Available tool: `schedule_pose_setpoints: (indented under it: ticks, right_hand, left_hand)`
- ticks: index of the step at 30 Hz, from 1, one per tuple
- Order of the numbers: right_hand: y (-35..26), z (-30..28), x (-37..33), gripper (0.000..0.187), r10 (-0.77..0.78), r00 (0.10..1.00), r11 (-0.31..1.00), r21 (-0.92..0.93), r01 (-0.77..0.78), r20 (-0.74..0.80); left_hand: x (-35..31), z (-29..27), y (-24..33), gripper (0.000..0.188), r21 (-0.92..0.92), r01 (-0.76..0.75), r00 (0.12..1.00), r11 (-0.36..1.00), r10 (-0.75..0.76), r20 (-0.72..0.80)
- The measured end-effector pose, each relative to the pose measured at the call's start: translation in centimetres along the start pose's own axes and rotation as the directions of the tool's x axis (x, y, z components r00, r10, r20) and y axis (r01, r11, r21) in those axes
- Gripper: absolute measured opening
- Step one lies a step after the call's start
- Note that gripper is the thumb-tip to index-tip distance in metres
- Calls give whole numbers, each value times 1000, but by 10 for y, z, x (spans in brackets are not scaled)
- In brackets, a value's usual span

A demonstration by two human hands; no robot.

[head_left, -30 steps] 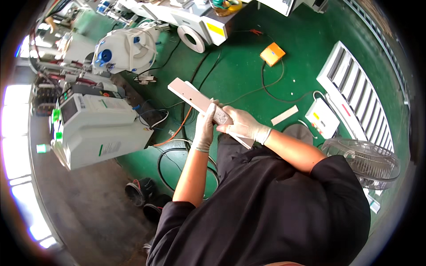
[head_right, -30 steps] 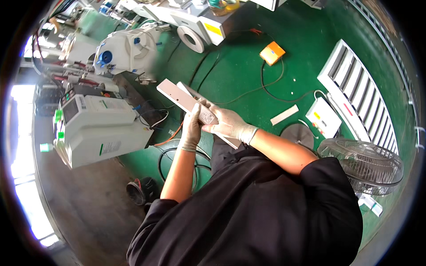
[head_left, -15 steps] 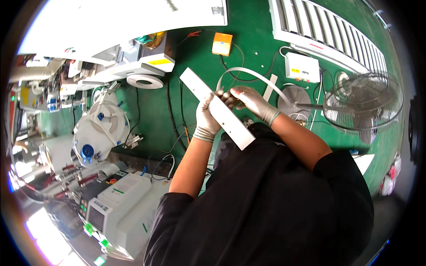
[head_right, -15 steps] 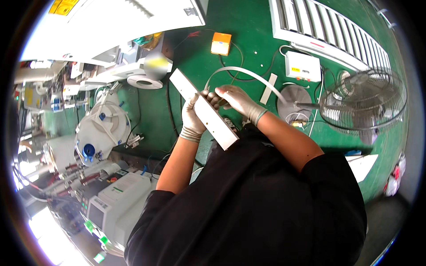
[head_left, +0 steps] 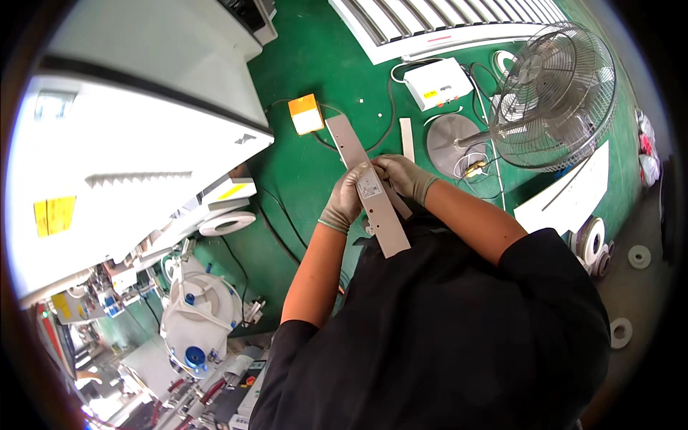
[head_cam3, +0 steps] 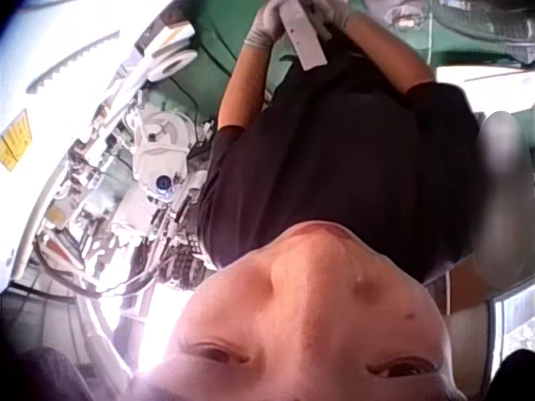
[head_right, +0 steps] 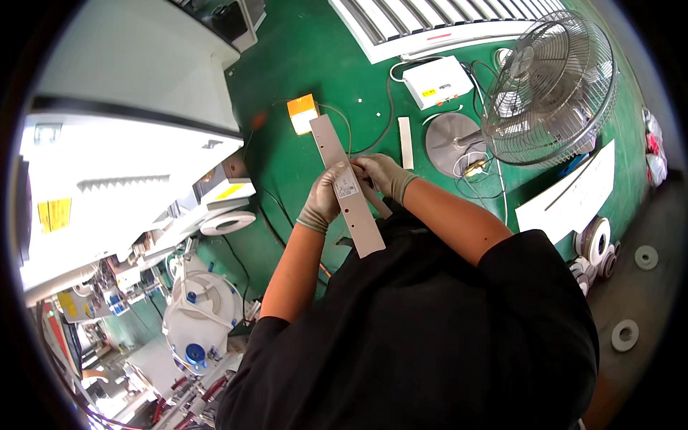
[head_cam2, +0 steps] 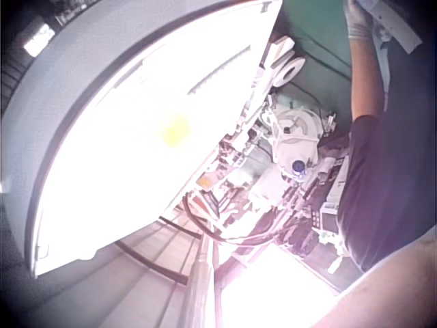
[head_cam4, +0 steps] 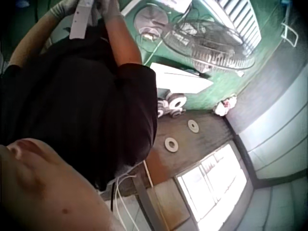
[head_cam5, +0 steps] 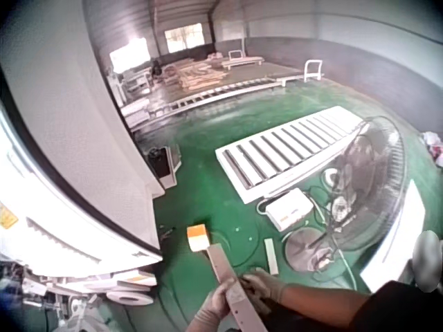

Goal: The person handles a white furniture panel and rolls of white edging strips by hand, turning the panel over and comparing it to the edging material before placing a strip into a trash bin and handling a glue gun.

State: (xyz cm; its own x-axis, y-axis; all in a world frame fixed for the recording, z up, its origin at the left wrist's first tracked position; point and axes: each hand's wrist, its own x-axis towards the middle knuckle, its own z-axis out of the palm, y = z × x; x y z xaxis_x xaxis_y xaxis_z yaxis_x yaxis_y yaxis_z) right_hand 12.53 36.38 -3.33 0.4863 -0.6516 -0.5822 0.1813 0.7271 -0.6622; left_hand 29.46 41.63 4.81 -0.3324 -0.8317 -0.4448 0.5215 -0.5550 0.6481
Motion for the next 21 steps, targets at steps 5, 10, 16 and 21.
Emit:
schedule_pose_setpoints:
  ticks: [5,10,16,21]
  right_hand:
    - [-22,-1,61,25,205,978,951,231,-207,29]
    - [-83,3,130,28,284,940,957,8,-290,190]
    - [-157,-1,222,32,545,771,830,-341,-441,331]
    - [-230,15,279,33,564,797,774,-475,-419,216]
  left_hand:
    - [60,-32,18,37,-56,70,997,996,-72,-41]
    - [104,-46,66,39,-73,23,975,997,-39,-218]
    - [160,-53,108,54,-394,-123,947,911,-10,-320]
    - [162,-61,125,51,-598,-314,819,737,-108,-563]
